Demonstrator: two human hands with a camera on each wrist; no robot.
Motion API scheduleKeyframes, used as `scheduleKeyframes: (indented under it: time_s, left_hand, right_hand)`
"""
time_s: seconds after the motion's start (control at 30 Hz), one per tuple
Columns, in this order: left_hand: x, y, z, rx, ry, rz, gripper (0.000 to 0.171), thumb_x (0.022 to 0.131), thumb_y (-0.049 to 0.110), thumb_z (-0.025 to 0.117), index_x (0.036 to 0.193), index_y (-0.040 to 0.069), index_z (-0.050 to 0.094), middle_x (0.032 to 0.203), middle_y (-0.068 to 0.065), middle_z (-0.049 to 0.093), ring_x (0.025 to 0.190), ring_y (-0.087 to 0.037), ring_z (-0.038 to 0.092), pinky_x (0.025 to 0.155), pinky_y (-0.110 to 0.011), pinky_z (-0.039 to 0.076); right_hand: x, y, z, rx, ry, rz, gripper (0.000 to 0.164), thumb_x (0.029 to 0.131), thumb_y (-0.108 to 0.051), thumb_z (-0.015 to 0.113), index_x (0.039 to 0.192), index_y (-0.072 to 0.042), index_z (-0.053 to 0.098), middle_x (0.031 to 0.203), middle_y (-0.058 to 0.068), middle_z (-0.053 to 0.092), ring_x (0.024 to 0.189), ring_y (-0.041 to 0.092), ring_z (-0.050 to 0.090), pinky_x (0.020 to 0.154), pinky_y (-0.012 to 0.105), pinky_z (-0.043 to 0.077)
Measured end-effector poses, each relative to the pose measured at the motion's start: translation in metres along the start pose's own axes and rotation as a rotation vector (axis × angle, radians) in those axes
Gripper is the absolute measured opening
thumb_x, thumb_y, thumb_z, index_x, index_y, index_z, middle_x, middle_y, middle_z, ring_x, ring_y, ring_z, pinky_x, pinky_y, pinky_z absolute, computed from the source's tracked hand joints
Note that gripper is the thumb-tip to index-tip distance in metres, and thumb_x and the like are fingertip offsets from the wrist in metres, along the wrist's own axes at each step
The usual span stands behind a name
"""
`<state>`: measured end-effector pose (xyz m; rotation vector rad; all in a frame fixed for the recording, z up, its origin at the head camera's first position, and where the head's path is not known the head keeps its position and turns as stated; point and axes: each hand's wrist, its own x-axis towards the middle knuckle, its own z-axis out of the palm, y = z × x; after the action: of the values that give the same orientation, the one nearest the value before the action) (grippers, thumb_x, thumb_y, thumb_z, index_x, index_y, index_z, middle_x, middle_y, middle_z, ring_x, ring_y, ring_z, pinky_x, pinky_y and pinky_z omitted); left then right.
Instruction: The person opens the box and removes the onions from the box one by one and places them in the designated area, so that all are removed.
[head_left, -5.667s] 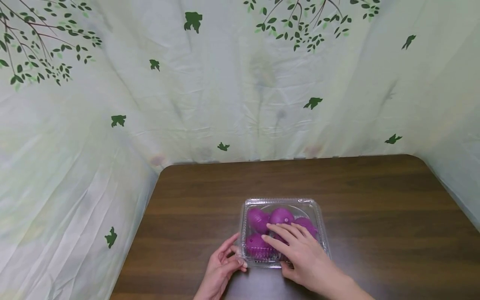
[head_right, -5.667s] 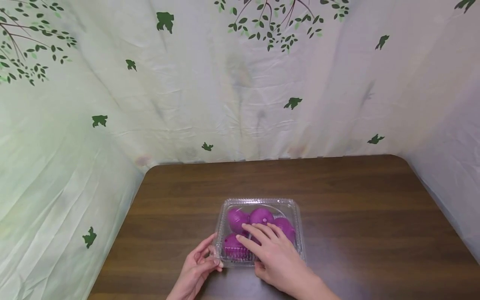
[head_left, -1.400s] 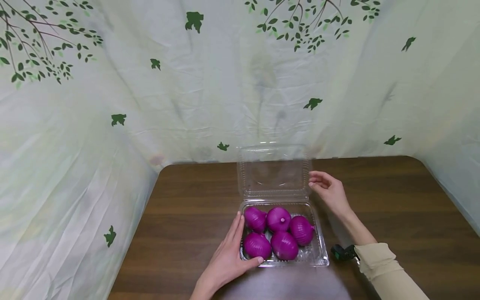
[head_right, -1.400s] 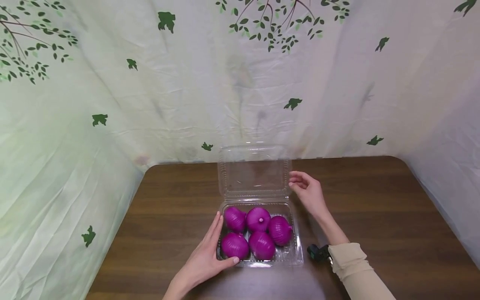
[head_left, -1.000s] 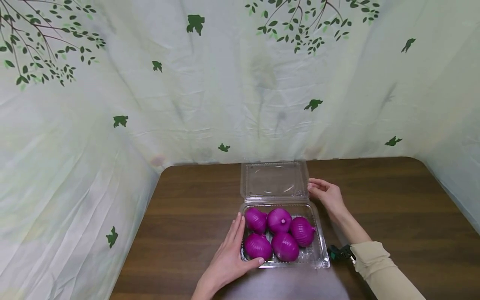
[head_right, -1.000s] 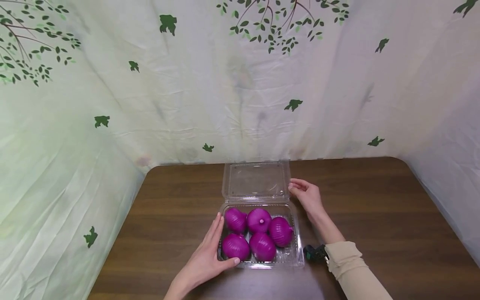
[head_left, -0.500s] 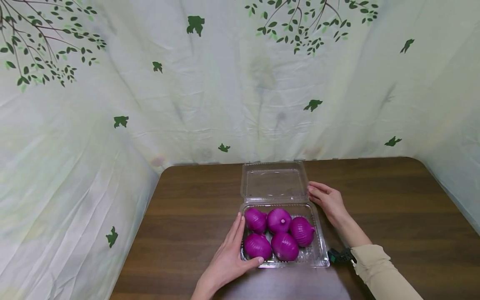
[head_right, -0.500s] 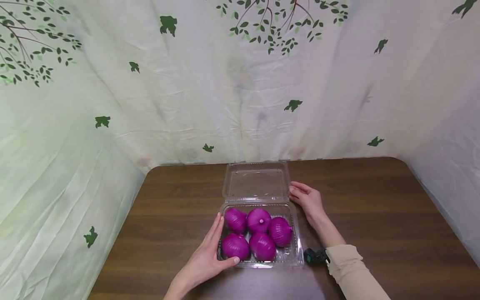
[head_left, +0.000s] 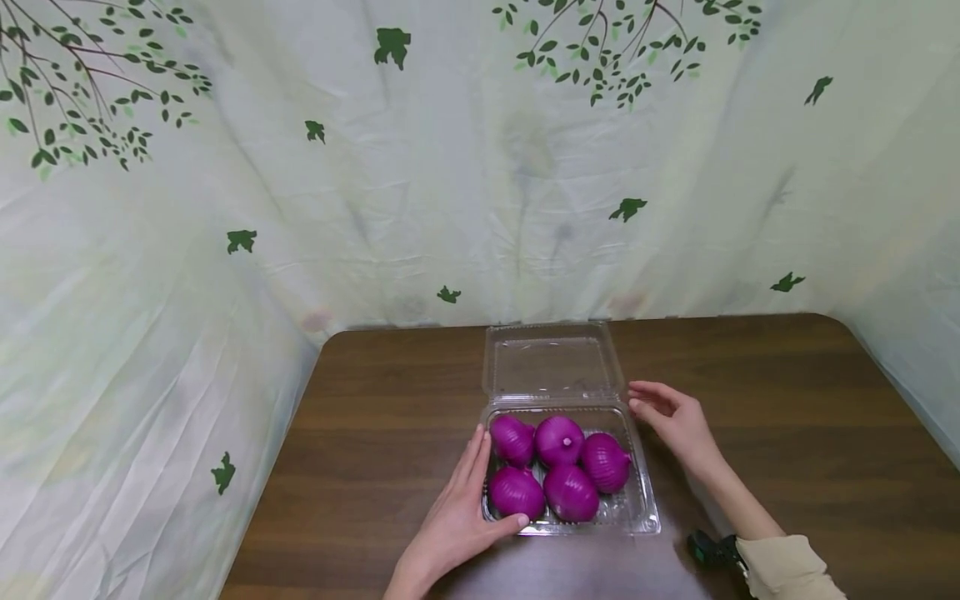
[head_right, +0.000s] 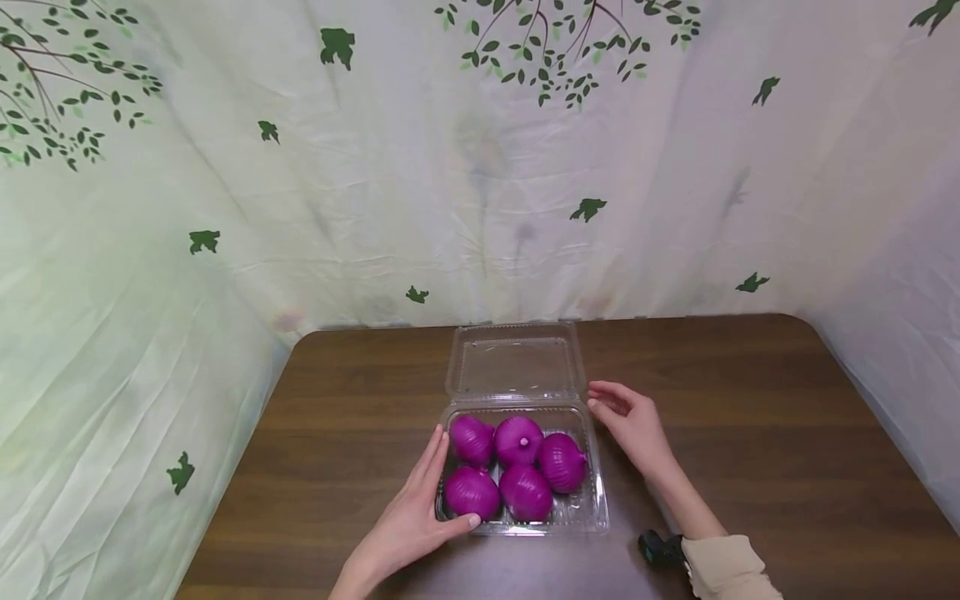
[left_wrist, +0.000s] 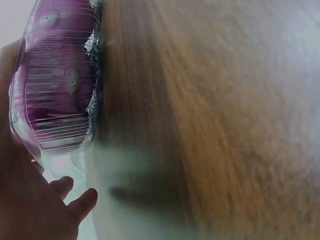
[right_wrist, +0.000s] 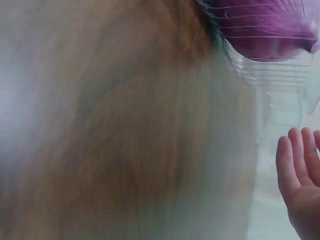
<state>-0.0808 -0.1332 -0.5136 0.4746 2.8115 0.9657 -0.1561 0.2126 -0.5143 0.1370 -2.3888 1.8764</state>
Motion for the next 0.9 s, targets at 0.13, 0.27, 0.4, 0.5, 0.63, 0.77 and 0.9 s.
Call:
scheduleKeyframes:
  time_s: [0.13, 0.27, 0.4, 0.5, 0.63, 0.77, 0.9]
  left_hand:
    - [-0.001, 0.000, -0.001, -0.010, -0.004, -0.008, 0.115, 0.076, 0.075, 0.065, 0.160, 0.025, 0.004, 0.164, 0.010, -0.004, 0.148, -0.023, 0.016, 0.107, -0.055, 0.034]
    - [-0.001, 0.000, -0.001, -0.026, -0.010, -0.019, 0.116, 0.075, 0.075, 0.065, 0.159, 0.027, 0.002, 0.164, 0.013, -0.005, 0.147, -0.021, 0.016, 0.107, -0.055, 0.035]
    - [-0.001, 0.000, -0.001, -0.060, -0.009, -0.016, 0.115, 0.076, 0.073, 0.067, 0.159, 0.027, 0.003, 0.164, 0.012, -0.005, 0.147, -0.024, 0.020, 0.105, -0.057, 0.037]
    - [0.000, -0.001, 0.000, -0.088, -0.011, -0.013, 0.115, 0.076, 0.071, 0.068, 0.159, 0.027, 0.003, 0.164, 0.011, -0.005, 0.146, -0.026, 0.022, 0.103, -0.058, 0.038]
    - [0.000, -0.001, 0.000, -0.112, -0.015, -0.018, 0.115, 0.076, 0.070, 0.070, 0.159, 0.028, 0.002, 0.164, 0.012, -0.006, 0.146, -0.024, 0.021, 0.103, -0.056, 0.039]
    - [0.000, -0.001, 0.001, -0.112, -0.014, -0.021, 0.117, 0.075, 0.071, 0.070, 0.159, 0.029, 0.001, 0.163, 0.014, -0.007, 0.146, -0.022, 0.019, 0.105, -0.055, 0.037]
    - [0.000, -0.001, 0.001, -0.117, -0.003, 0.004, 0.117, 0.075, 0.069, 0.071, 0.160, 0.025, 0.003, 0.164, 0.010, -0.005, 0.146, -0.024, 0.019, 0.106, -0.055, 0.036]
  right_hand:
    - [-0.012, -0.010, 0.000, -0.245, -0.001, -0.155, 0.034, 0.091, -0.012, 0.071, 0.124, -0.003, 0.065, 0.112, 0.011, 0.069, 0.096, 0.011, 0.065, 0.082, 0.023, 0.053]
    - [-0.024, -0.015, 0.001, -0.393, -0.025, -0.325, 0.039, 0.085, -0.005, 0.077, 0.122, -0.008, 0.067, 0.115, 0.001, 0.067, 0.098, 0.019, 0.065, 0.084, 0.026, 0.053]
    - [-0.033, -0.019, 0.002, -0.413, -0.094, -0.438, 0.047, 0.081, -0.004, 0.080, 0.124, -0.015, 0.066, 0.123, -0.001, 0.063, 0.112, 0.019, 0.059, 0.097, 0.013, 0.040]
    - [-0.039, -0.023, 0.004, -0.426, -0.156, -0.492, 0.051, 0.080, -0.008, 0.082, 0.127, -0.018, 0.064, 0.128, 0.002, 0.061, 0.119, 0.020, 0.056, 0.102, 0.011, 0.032]
    - [-0.044, -0.025, 0.008, -0.480, -0.225, -0.529, 0.053, 0.079, -0.016, 0.084, 0.128, -0.015, 0.064, 0.130, 0.004, 0.059, 0.119, 0.022, 0.055, 0.102, 0.014, 0.035]
    - [-0.047, -0.023, 0.012, -0.565, -0.267, -0.533, 0.058, 0.077, -0.026, 0.085, 0.130, -0.015, 0.063, 0.133, 0.002, 0.057, 0.119, 0.022, 0.054, 0.096, 0.036, 0.047]
    - [-0.047, -0.019, 0.014, -0.622, -0.291, -0.531, 0.066, 0.075, -0.032, 0.086, 0.134, -0.016, 0.060, 0.135, 0.002, 0.056, 0.119, 0.024, 0.053, 0.091, 0.050, 0.048]
